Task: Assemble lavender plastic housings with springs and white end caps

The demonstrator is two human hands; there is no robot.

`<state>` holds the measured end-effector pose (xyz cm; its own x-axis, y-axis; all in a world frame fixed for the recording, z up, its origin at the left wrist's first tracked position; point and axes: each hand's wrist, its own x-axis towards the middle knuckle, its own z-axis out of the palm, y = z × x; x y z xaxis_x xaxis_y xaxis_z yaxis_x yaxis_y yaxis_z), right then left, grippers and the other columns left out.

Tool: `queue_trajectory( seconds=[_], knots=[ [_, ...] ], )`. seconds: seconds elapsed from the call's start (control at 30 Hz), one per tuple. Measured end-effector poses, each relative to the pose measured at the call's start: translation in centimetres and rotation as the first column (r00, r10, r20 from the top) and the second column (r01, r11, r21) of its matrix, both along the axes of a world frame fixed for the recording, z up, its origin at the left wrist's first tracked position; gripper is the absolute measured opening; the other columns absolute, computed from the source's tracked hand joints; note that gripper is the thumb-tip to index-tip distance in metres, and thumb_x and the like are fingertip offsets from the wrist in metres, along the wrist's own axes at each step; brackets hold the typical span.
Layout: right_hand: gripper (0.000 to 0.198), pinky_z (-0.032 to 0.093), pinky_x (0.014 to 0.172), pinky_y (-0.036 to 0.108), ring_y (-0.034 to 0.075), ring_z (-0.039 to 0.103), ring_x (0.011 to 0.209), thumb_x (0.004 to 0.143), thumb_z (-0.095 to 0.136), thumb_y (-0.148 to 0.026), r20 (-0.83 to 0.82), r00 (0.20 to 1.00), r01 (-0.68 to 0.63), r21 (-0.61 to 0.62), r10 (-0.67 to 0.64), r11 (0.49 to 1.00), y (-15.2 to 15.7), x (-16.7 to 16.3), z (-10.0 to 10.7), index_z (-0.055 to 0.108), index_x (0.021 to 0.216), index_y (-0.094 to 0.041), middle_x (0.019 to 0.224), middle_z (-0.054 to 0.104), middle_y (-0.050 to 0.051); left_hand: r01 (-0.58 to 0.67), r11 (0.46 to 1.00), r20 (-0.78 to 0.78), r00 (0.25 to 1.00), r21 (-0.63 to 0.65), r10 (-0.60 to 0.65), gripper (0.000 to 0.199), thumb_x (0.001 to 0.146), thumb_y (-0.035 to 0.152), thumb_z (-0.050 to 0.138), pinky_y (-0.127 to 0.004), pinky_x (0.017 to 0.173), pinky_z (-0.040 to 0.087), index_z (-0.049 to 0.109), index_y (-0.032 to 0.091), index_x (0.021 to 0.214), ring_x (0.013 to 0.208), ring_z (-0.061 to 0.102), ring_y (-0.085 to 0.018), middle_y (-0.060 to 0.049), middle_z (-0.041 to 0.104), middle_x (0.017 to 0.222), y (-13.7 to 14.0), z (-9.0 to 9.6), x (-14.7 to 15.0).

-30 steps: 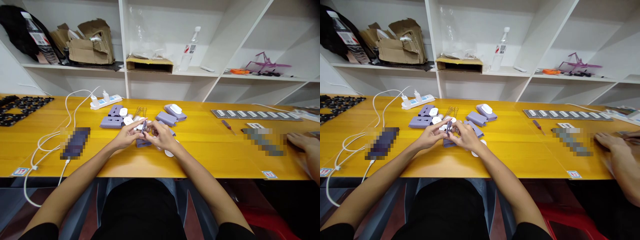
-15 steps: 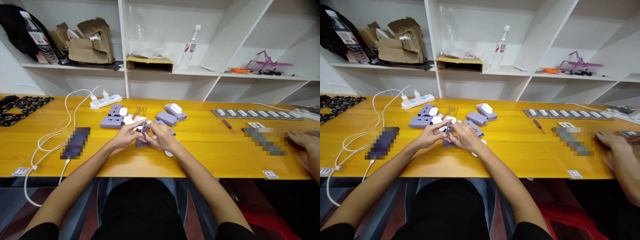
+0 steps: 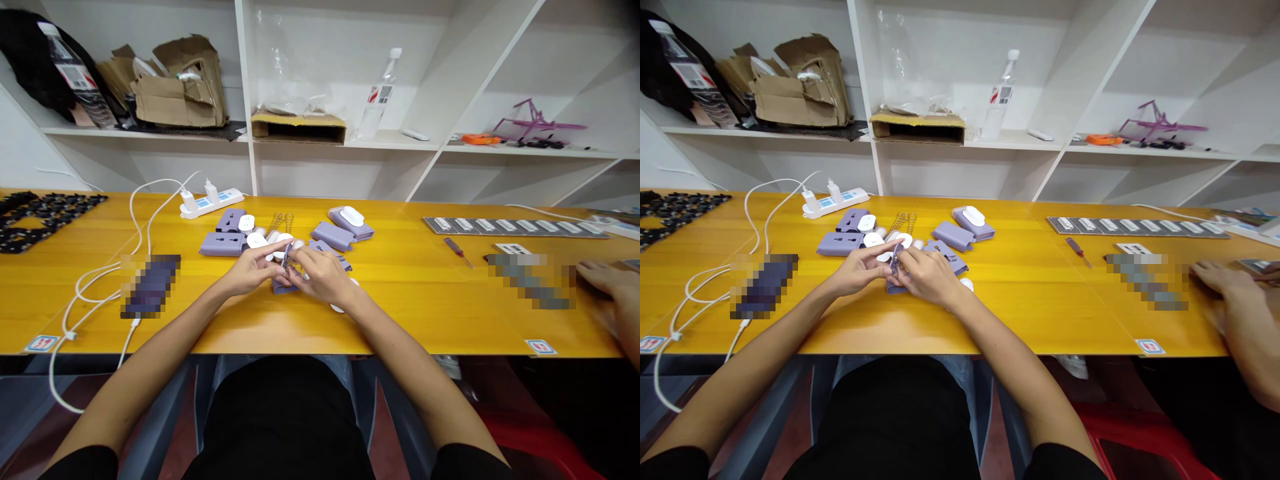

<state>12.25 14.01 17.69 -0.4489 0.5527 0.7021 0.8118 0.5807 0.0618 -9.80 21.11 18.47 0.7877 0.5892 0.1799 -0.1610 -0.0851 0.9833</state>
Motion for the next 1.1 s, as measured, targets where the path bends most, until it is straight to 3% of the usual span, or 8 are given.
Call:
queue_trajectory(
  seconds=[0.4, 0.7, 0.93, 1.1],
  knots=[
    [0.010, 0.043, 0.069, 0.032, 0.023, 0.068, 0.084, 0.106, 0.061, -0.028, -0.101, 0.988, -0.124, -0.061, 0.117, 0.990, 0.2, 0.4, -0.1, 0.065, 0.111, -0.021, 0.099, 0.077, 0.010, 0.015, 1.000, -0.023, 1.000, 0.014, -0.015, 0.092, 0.091, 0.040, 0.087, -0.040, 0.082, 0.068, 0.043, 0.015, 0.168, 0.082, 0.083, -0.025, -0.013, 0.084, 0.099, -0.6, 1.1, -0.1],
    [0.016, 0.043, 0.068, 0.031, 0.022, 0.067, 0.085, 0.102, 0.063, -0.021, -0.032, 0.992, -0.122, -0.089, 0.119, 0.989, 0.1, 0.3, -0.1, 0.069, 0.117, -0.020, 0.108, 0.075, 0.011, -0.024, 1.000, -0.030, 0.999, 0.016, 0.025, 0.076, 0.095, 0.040, 0.081, -0.048, 0.082, 0.071, 0.053, 0.014, 0.161, 0.078, 0.081, -0.023, -0.013, 0.082, 0.105, -1.0, 1.1, 0.1],
    [0.024, 0.047, 0.070, 0.031, 0.021, 0.066, 0.088, 0.101, 0.060, -0.017, 0.018, 0.992, -0.125, -0.112, 0.128, 0.986, 0.3, 0.7, -0.1, 0.072, 0.122, -0.022, 0.115, 0.073, 0.011, -0.015, 1.000, -0.031, 0.999, 0.013, 0.015, 0.078, 0.098, 0.044, 0.077, -0.040, 0.072, 0.070, 0.050, 0.010, 0.163, 0.081, 0.082, -0.026, -0.016, 0.082, 0.100, -0.9, 0.8, 0.1],
    [0.024, 0.049, 0.072, 0.031, 0.021, 0.067, 0.092, 0.101, 0.058, -0.015, 0.043, 0.991, -0.119, -0.134, 0.126, 0.984, 0.3, 0.6, -0.3, 0.072, 0.119, -0.022, 0.122, 0.074, 0.012, -0.086, 0.996, -0.007, 0.996, 0.028, 0.086, 0.078, 0.100, 0.041, 0.074, -0.037, 0.068, 0.068, 0.045, 0.011, 0.166, 0.081, 0.083, -0.027, -0.015, 0.081, 0.097, -0.9, 1.3, -0.1]
  ],
)
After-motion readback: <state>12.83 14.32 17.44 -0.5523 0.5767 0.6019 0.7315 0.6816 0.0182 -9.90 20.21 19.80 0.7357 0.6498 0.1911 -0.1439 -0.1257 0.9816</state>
